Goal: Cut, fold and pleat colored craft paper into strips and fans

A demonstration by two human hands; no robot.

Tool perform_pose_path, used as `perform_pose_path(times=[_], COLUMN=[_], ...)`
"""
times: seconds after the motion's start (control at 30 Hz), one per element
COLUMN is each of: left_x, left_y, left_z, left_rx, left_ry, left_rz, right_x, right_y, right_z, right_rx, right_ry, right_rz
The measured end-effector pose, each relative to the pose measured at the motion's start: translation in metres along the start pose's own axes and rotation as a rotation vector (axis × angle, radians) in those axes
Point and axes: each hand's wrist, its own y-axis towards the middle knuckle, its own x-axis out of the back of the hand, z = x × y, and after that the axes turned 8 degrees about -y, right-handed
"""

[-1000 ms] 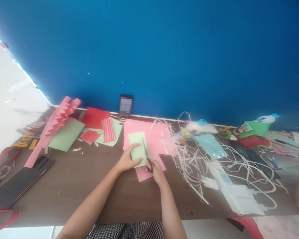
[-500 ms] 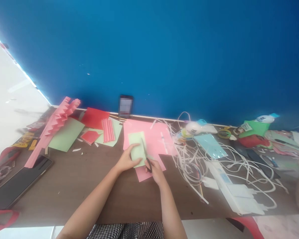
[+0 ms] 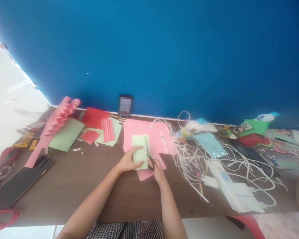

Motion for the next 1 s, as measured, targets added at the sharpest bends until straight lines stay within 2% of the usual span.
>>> perform_pose_path(times=[0.13, 0.63, 0.83, 1.0], left_x=[0.0008, 0.0017, -0.0002, -0.0002], left_y=[0.0002, -0.0002, -0.0013, -0.0012], left_z=[0.0001, -0.0016, -0.0007, -0.0025], left_rx=[0.004, 0.003, 0.016, 0.013], left_ry=[0.007, 0.013, -0.02, -0.026], left_rz=[-0.004, -0.008, 0.08, 0.086], right_x=[-0.0005, -0.0013, -0.0005, -0.0003], right_y=[0.0002, 0.0015, 0.0008, 0.0011], right_z=[0.0003, -0.0047, -0.002, -0.001], right_rx=[-0.008, -0.01, 0.006, -0.013], right_ry=[-0.046, 0.019, 0.037, -0.006], right_rz=[0.006, 0.018, -0.033, -0.033])
